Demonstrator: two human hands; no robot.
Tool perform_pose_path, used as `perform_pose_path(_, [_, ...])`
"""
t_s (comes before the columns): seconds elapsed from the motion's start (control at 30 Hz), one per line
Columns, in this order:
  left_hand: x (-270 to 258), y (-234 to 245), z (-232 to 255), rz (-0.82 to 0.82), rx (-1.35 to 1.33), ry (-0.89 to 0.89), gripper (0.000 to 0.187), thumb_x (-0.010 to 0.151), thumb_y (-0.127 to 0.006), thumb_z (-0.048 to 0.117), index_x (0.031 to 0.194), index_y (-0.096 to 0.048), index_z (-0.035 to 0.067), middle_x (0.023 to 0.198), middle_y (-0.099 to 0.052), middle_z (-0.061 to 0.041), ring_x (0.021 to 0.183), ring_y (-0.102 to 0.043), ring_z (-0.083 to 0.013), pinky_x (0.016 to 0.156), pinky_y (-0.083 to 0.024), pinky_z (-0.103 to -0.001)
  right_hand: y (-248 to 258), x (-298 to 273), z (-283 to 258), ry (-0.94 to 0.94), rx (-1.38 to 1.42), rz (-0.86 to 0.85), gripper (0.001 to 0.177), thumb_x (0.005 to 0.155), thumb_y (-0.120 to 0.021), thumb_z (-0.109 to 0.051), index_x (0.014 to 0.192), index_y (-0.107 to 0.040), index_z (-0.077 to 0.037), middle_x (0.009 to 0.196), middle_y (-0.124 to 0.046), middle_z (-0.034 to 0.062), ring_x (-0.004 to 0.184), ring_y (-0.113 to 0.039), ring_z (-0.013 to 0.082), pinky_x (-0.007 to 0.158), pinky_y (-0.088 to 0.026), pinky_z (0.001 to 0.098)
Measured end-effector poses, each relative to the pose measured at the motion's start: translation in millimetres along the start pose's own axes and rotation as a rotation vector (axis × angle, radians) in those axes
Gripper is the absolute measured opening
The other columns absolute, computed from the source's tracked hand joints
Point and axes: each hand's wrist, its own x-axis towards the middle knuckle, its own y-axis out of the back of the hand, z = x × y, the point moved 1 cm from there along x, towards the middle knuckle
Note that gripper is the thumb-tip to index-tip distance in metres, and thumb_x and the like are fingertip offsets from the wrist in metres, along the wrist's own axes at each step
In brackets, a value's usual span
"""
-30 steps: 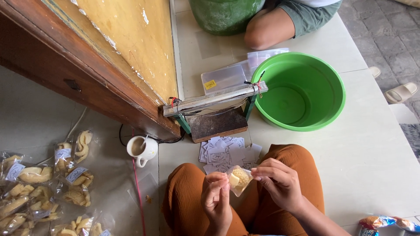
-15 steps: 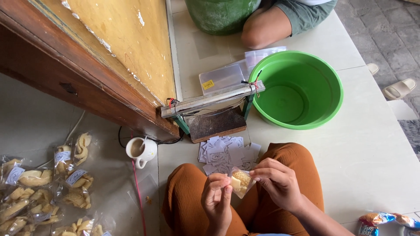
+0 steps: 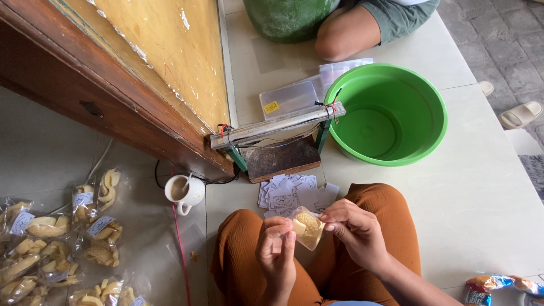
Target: Packaging individual pastries into plastic bags with labels and sealing them using a manual heat sealer.
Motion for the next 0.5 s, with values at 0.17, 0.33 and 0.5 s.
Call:
perform_pose_path(0.17, [28.9,-14.2,44.2,-0.004,-0.091,-0.053,0.003,0.098,-0.067,0.013,0.098,-0.068,0.01,0.102,-0.064,-0.006,0.101,-0.059,-0.0215,0.096,-0.054,-0.037,-0.2,28.2,-43.8,0.096,0.016,0.041,0.014,0.096,-0.065,-0.019,0.088,-0.069,-0.008,0.092,-0.073,0.0077,0.085,-0.069,0.0226,0.082,-0.056,0.0349])
perform_pose_path(0.33, [47.3,-30.8,77.8,0.001,-0.07,-0.221,0.009,0.096,-0.072,0.025,0.09,-0.069,0.018,0.094,-0.067,-0.003,0.096,-0.062,-0.0219,0.095,-0.051,-0.039,-0.5,46.3,-73.9,0.313,-0.092,-0.047,0.012,0.096,-0.063,-0.021,0.088,-0.066,-0.012,0.093,-0.074,0.006,0.088,-0.07,0.026,0.085,-0.059,0.0371])
perform_pose_path(0.5, [44.2,-6.0,17.9,0.202,-0.096,0.05,0.008,0.1,-0.059,0.006,0.093,-0.061,0.007,0.09,-0.069,-0.009,0.098,-0.066,-0.0257,0.1,-0.055,-0.043,-2.5,46.5,-27.2,-0.059,0.044,0.086,0.02,0.102,-0.058,-0.023,0.09,-0.061,-0.008,0.09,-0.069,0.0089,0.088,-0.066,0.0212,0.083,-0.053,0.0318])
